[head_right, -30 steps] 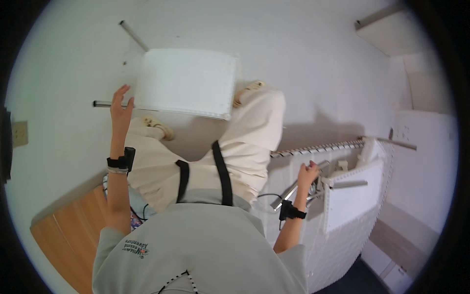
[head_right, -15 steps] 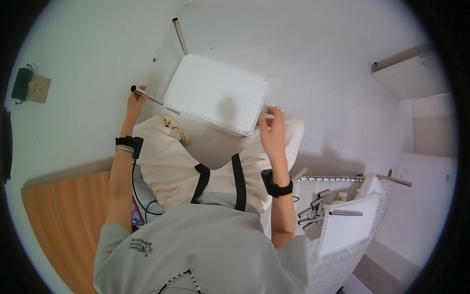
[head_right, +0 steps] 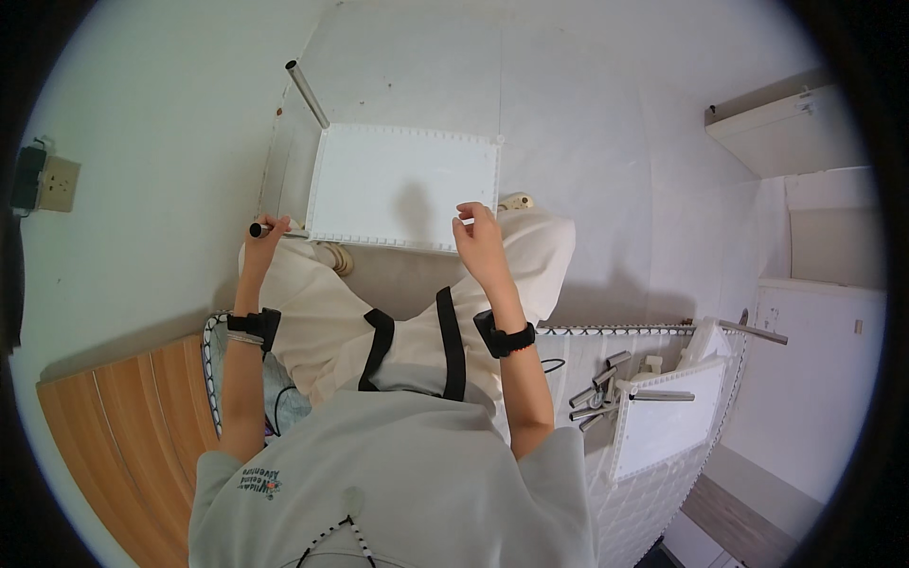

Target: Assembling a small white plastic shelving unit by attaching metal supports and shelves.

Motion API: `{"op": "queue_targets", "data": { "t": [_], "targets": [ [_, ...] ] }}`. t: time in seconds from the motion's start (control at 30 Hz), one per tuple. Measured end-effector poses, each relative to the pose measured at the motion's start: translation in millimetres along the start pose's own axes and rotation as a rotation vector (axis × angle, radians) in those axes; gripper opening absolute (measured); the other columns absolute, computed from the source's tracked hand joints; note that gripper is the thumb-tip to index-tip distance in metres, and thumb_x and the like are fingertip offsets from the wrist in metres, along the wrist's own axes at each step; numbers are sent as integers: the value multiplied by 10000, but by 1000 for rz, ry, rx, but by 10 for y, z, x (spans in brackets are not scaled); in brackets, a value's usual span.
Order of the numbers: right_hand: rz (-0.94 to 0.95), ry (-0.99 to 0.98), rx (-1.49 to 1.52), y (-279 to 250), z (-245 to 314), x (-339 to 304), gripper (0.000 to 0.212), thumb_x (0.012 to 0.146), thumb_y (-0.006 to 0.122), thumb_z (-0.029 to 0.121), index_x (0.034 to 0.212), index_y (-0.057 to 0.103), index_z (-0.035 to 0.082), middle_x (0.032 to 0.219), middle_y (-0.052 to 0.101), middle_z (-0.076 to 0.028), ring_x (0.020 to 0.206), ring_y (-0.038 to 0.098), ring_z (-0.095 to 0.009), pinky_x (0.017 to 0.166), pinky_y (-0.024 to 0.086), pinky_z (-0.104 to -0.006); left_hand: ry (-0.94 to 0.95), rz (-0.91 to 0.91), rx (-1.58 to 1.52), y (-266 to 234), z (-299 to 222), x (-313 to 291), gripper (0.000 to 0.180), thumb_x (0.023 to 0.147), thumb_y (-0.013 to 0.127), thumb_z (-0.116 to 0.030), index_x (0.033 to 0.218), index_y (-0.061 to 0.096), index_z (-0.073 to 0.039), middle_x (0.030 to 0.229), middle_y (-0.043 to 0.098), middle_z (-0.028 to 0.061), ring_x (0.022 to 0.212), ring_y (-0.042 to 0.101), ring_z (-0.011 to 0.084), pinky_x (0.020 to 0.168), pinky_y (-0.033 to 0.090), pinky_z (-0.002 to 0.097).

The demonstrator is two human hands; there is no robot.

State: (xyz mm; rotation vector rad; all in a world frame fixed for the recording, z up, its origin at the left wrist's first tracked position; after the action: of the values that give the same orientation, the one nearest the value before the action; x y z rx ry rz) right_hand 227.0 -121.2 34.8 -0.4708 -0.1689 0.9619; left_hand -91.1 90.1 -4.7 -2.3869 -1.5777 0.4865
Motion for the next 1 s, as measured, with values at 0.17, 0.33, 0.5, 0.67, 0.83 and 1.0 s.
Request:
{"op": "queue_targets", "data": {
  "t": [0.17,0.33,0.5,0.67,0.83,1.0],
  "targets": [
    [128,289,173,313,-523,50,279,797,542,145,1024,494,-10,912,546,-130,708,566,-200,645,476,-287,-31,6,-148,98,-30,-50,259,830,583,-204,646,492,-45,647,531,16,667,501,77,642,383,214],
    [206,918,889,1191,-1685,-152,403,789,562,176,1121,417,0,986,511,-142,823,584,-231,668,499,-319,17,-60,-206,90,18,-30,287,841,570,-197,626,470,-34,633,537,29,629,488,72,610,390,210],
    [585,292,310,1677,-1533,-248,449,782,554,186,1159,379,16,1099,445,-159,945,539,-323,725,477,-405,-13,-78,-126,47,25,-78,313,855,549,-235,625,455,-44,608,497,10,615,451,83,591,355,222],
    [32,1056,986,2127,-2113,-309,458,801,508,125,1190,321,-26,1171,338,-200,1010,481,-316,834,425,-431,-63,-59,-112,81,89,-41,303,878,512,-252,656,472,-51,638,469,8,713,486,116,697,358,241],
    [-132,1101,1099,2185,-2266,-395,347,797,502,157,1102,425,10,1041,450,-169,868,548,-288,726,458,-393,-73,-79,-340,74,212,-97,163,829,543,-112,692,484,-46,647,424,-9,659,405,77,678,323,204],
    [-110,1013,1132,1928,-2363,-346,252,834,449,120,1031,387,-23,987,454,-172,886,529,-293,785,466,-391,-76,-116,-318,87,193,-33,164,831,539,-133,707,498,-34,647,437,-6,659,411,80,668,324,213]
  ]
}}
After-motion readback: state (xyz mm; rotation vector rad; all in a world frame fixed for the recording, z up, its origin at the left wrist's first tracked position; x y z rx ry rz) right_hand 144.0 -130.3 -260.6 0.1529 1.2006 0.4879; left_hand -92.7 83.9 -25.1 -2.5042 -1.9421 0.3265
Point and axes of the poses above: each hand's wrist, its own x-axis towards the middle knuckle, its own y-axis out of the palm, z = x × y, the point moved 9 cm from there along x, towards the middle knuckle
